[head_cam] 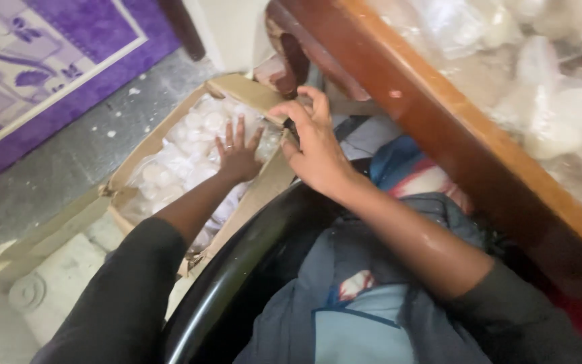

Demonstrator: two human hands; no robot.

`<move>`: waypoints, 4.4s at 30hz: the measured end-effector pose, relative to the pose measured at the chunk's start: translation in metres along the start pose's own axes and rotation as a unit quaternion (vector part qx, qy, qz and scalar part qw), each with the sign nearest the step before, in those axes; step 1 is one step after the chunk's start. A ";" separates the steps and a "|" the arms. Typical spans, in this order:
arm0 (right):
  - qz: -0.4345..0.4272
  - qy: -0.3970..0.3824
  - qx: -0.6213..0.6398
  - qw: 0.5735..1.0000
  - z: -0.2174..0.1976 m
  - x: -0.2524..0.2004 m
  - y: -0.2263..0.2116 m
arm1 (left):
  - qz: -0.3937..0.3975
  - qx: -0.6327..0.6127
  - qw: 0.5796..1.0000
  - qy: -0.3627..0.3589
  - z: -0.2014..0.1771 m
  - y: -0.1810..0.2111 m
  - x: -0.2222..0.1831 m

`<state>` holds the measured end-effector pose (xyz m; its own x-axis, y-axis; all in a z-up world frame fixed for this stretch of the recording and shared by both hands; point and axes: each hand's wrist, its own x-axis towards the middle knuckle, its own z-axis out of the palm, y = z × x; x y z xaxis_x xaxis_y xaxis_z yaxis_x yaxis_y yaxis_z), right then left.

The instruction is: The person picks up plastic bags containing small white round objects from a wooden table and places them into a cardboard box.

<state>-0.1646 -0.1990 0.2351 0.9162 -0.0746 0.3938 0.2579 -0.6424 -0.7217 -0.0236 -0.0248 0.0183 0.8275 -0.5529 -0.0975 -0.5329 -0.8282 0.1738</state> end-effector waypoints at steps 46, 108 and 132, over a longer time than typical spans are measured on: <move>-0.116 0.075 0.087 0.987 -0.184 0.010 -0.038 | 0.180 -0.779 0.562 -0.210 -0.230 0.176 -0.088; 0.422 -0.099 0.478 0.764 0.055 0.023 -0.003 | -0.110 -0.820 0.553 -0.095 -0.113 0.020 -0.091; 0.411 -0.266 0.411 0.769 0.053 0.024 0.008 | -0.442 -0.581 0.643 0.231 0.096 -0.237 -0.052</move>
<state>-0.1245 -0.1652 0.2085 0.8125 0.2654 -0.5191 -0.5694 0.1696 -0.8044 0.0430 0.1916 -0.1117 0.8236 0.3956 -0.4063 0.4511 -0.0228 0.8922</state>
